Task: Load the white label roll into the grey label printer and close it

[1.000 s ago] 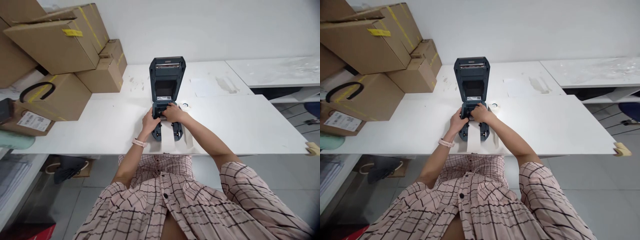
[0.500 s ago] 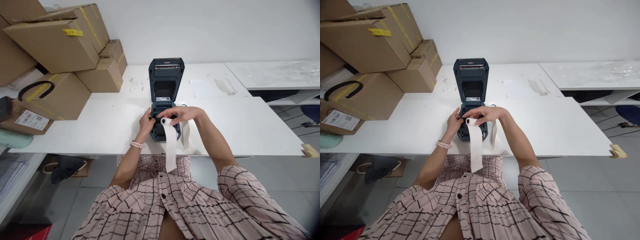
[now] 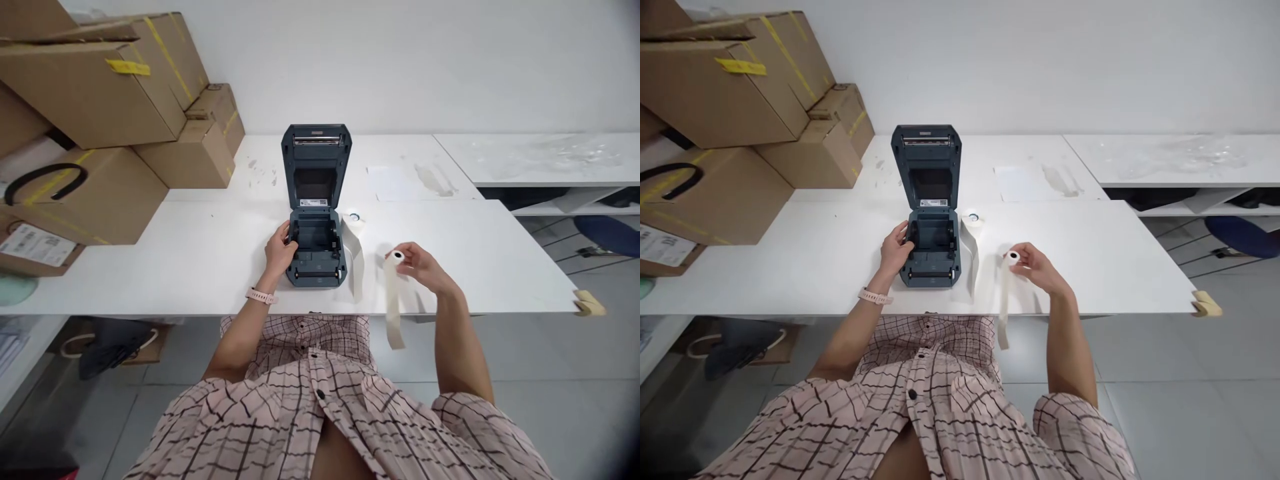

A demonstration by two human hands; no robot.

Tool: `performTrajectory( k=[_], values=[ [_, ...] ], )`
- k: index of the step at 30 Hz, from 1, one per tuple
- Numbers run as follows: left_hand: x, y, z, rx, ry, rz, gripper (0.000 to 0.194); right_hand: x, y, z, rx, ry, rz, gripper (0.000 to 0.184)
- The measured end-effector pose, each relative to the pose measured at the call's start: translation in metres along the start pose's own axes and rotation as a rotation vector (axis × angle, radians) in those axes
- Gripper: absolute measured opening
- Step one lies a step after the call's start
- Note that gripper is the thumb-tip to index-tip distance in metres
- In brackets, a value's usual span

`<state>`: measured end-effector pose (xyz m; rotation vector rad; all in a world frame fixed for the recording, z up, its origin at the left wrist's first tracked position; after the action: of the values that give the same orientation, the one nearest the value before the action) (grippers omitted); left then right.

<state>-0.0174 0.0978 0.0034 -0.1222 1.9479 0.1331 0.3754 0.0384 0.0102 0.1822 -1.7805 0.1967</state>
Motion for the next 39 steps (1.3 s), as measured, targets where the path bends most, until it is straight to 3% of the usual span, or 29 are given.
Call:
performTrajectory(
  k=[5, 10, 15, 20, 25, 28, 31, 34, 37, 39],
  values=[
    [0.000, -0.001, 0.000, -0.003, -0.034, -0.003, 0.076, -0.014, 0.068, 0.026, -0.084, 0.006, -0.061, 0.043],
    [-0.003, -0.003, 0.001, 0.003, -0.043, -0.003, 0.078, -0.014, 0.072, 0.030, 0.035, 0.062, -0.048, 0.071],
    [-0.008, -0.004, 0.000, 0.010, 0.021, 0.010, 0.078, 0.018, 0.094, 0.018, 0.051, -0.016, -0.054, 0.081],
    [-0.012, -0.007, -0.001, 0.004, 0.034, -0.027, 0.081, 0.026, 0.149, 0.051, 0.165, -0.264, 0.007, 0.088],
    [-0.016, -0.012, 0.000, 0.006, 0.013, -0.049, 0.079, 0.040, 0.163, 0.047, 0.002, -0.194, -0.064, 0.078],
    [-0.017, -0.013, 0.002, -0.002, -0.011, -0.031, 0.077, 0.077, 0.150, 0.046, -0.042, -0.050, -0.166, 0.082],
    [-0.015, -0.011, 0.003, -0.009, -0.037, -0.024, 0.077, 0.133, 0.133, 0.076, 0.066, -0.089, -0.302, 0.078],
    [-0.009, -0.009, 0.004, -0.018, -0.037, -0.053, 0.078, 0.167, 0.123, 0.137, 0.292, -0.382, -0.351, 0.075],
    [-0.004, -0.006, 0.007, 0.020, -0.095, -0.070, 0.079, 0.161, 0.124, 0.186, 0.461, -0.719, -0.303, 0.071],
    [-0.004, -0.005, 0.010, 0.067, -0.182, -0.071, 0.081, 0.148, 0.130, 0.201, 0.508, -0.884, -0.249, 0.065]
  ],
)
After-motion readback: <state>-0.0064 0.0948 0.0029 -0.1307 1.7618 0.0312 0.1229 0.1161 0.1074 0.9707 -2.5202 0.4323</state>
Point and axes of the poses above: each hand's wrist, its own y-axis towards the middle knuckle, its own z-axis out of the palm, x = y × z, the point moved 10 cm from there along y, towards the middle knuckle, and after that the axes turned 3 degrees about y, right-handed, at the moved point
